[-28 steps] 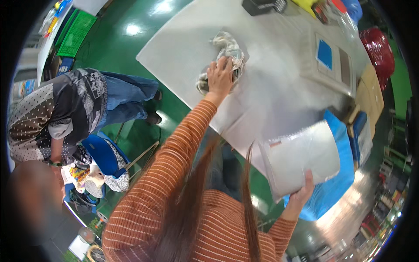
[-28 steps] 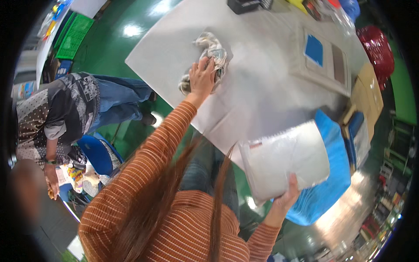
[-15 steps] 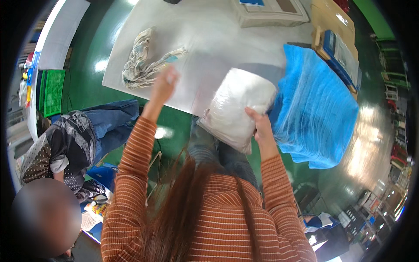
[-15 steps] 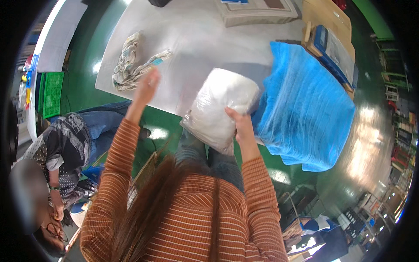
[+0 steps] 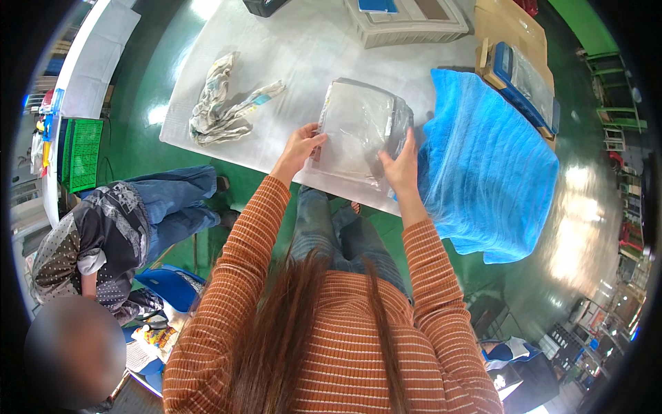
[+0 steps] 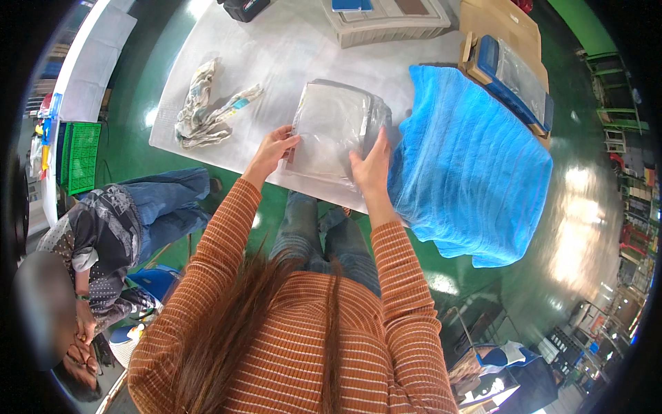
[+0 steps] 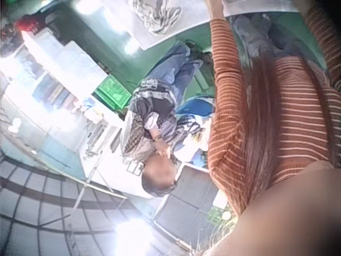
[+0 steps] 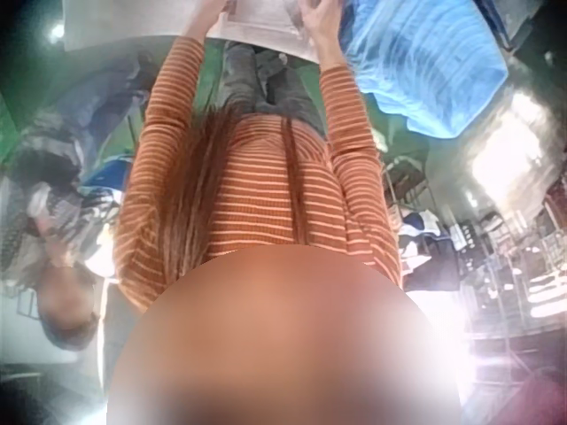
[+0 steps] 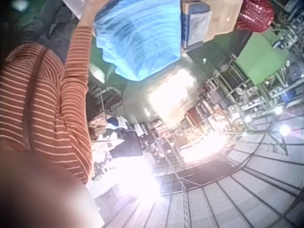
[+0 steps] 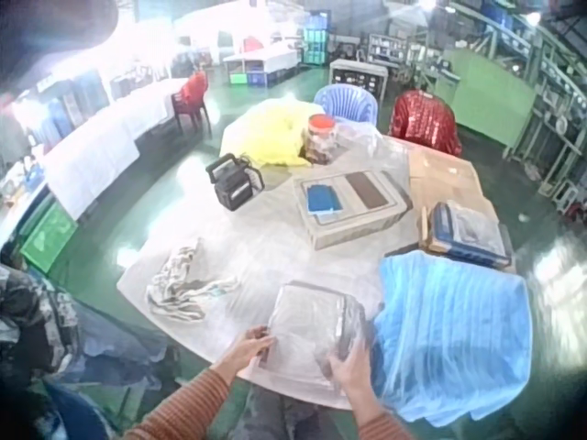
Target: The person wipes a white table surface with a cloth, moves a blue towel and a yellow cloth, and handles several cardboard boxes and a plastic container. The person also picks up a black device and places it on the table before continuing to wipe the surface.
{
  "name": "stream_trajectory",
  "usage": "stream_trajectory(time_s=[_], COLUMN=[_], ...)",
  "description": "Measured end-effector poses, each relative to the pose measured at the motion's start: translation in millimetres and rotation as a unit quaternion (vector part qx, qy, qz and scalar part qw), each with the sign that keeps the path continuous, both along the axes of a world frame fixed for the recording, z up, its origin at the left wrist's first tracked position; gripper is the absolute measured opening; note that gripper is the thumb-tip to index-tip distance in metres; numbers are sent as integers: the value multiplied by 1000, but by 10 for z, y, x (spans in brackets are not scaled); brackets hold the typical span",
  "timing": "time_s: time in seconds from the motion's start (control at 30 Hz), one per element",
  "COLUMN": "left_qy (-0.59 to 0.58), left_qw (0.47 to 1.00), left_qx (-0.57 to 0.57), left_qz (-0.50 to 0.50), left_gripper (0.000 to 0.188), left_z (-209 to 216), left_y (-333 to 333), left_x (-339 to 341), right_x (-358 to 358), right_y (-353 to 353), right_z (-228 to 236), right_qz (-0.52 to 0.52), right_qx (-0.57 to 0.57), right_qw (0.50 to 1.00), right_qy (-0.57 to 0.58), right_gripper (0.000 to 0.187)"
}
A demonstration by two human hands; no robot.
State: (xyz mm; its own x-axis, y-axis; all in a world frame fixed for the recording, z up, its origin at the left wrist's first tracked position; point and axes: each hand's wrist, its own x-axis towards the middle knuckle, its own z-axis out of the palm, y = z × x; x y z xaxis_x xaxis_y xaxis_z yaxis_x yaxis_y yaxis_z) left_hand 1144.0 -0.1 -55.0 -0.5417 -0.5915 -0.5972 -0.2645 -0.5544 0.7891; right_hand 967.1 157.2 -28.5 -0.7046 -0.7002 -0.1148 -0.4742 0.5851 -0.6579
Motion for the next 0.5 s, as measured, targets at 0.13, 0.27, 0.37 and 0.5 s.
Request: stream_trajectory(time_s=[0.13, 0.27, 0.37, 0.5], left_qy=[-24, -145, -256, -198], left_qw=[996, 959, 833, 895], left_qx=[-78, -201, -472, -394], left_qz=[-39, -136, -136, -70], left_gripper=[41, 44, 43, 40], left_z=[-180, -78, -99, 336], left_y=[-34, -104, -184, -865], left_x=[-18, -89, -94, -570], right_x=[101, 46, -382, -1615], right_y=[161, 117, -247, -1041], right_z=[29, 375, 634, 727], right_qz=[14, 14, 40, 68], right_qx=[-63, -89, -144, -147], right_qw=[992, 977, 978, 987], right_qy=[-110, -191, -145, 12], right_gripper=[81, 72, 62, 45])
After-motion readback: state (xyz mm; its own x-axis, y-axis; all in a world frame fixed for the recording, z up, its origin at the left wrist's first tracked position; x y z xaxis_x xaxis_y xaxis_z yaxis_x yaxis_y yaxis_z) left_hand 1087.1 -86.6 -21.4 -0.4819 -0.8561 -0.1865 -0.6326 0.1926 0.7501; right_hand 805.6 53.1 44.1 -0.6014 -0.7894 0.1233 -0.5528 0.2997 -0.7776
